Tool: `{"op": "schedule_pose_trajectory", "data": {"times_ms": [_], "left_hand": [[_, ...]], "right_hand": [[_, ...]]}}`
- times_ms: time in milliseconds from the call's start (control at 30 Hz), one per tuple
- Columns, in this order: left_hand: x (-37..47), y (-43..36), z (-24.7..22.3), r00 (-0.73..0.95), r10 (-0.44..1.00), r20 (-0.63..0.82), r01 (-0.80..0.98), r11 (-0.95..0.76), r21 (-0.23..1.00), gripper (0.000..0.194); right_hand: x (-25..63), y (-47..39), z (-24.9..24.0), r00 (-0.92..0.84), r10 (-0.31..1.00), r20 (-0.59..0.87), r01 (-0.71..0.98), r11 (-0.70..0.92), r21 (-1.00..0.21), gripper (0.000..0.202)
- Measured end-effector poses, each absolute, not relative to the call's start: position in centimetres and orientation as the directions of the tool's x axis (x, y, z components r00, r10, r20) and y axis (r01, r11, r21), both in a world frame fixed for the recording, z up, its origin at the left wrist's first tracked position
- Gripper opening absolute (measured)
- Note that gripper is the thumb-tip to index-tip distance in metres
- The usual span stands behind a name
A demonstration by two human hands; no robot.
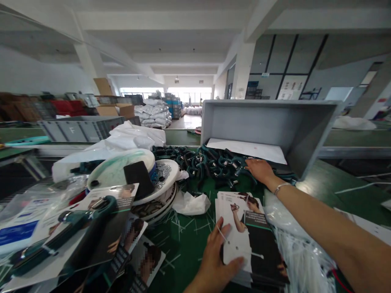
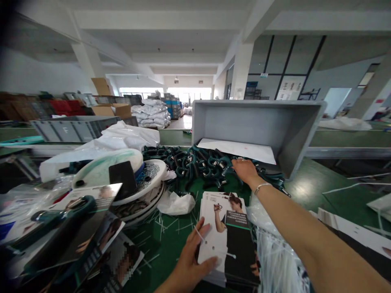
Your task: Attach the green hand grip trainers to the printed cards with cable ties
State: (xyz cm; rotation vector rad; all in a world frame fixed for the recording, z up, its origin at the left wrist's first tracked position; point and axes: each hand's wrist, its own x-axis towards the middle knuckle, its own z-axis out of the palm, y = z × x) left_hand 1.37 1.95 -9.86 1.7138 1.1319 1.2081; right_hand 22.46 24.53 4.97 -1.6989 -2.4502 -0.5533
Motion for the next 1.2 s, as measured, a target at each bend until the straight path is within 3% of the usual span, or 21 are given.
{"op": "schedule_pose_trajectory", "data": {"times_ms": [133, 200, 300, 367, 533, 667, 767, 900, 1033, 1133, 1200], "left_hand": [[1.4, 1.5, -9.6, 0.19, 0.933, 0.306, 0.26, -0.349, 0.9, 0.071], [1.5, 1.5, -9.5, 0.201, 0.925, 0.323, 0.267, -0.369, 0.89, 0.071], [1.7, 1.3, -9.2, 0.2, 0.922, 0.332, 0.272, -0.378, 0.885, 0.07], [1.7, 1.2, -9.0, 0.199, 0.923, 0.328, 0.272, -0.374, 0.887, 0.069], [1.7, 0.7, -8.7, 0.187, 0.942, 0.279, 0.195, -0.314, 0.929, 0.074], [1.7, 1.0, -8.1, 0.116, 0.975, 0.189, -0.062, -0.183, 0.981, 0.072], [1.3, 1.5, -7.3, 0.042, 0.991, 0.127, -0.126, -0.121, 0.985, 0.064], [0.3, 2.9, -5.0, -0.078, 0.978, 0.195, 0.146, -0.182, 0.972, 0.042], [0.9, 5.9, -1.5, 0.024, 0.932, 0.362, 0.547, -0.315, 0.775, 0.031], [3.0, 8.4, 0.8, 0.176, 0.946, 0.271, 0.742, -0.308, 0.595, 0.034], [4.5, 9.7, 1.5, 0.212, 0.948, 0.237, 0.768, -0.312, 0.559, 0.032]], "right_hand": [[24.6, 19.7, 7.8, -0.206, 0.929, 0.307, 0.979, 0.195, 0.066, 0.036], [24.6, 16.7, 8.2, -0.223, 0.962, 0.159, 0.963, 0.243, -0.117, 0.037], [23.6, 12.8, 7.5, -0.284, 0.949, -0.138, 0.822, 0.167, -0.544, 0.045], [22.8, 11.0, 6.5, -0.282, 0.936, -0.213, 0.778, 0.093, -0.621, 0.044], [21.4, 8.3, 3.4, -0.24, 0.937, -0.252, 0.844, 0.073, -0.531, 0.039], [20.8, 6.9, 2.0, -0.33, 0.942, -0.065, 0.898, 0.292, -0.33, 0.045], [21.1, 6.5, 2.3, -0.385, 0.922, -0.043, 0.905, 0.368, -0.212, 0.04], [22.1, 6.1, 3.4, -0.351, 0.936, 0.033, 0.903, 0.347, -0.254, 0.035], [21.7, 5.2, 3.5, -0.48, 0.876, 0.04, 0.852, 0.476, -0.216, 0.029], [20.5, 4.9, 2.6, -0.485, 0.872, 0.061, 0.866, 0.489, -0.1, 0.023], [19.9, 5.0, 1.9, -0.473, 0.878, 0.076, 0.875, 0.479, -0.078, 0.02]]}}
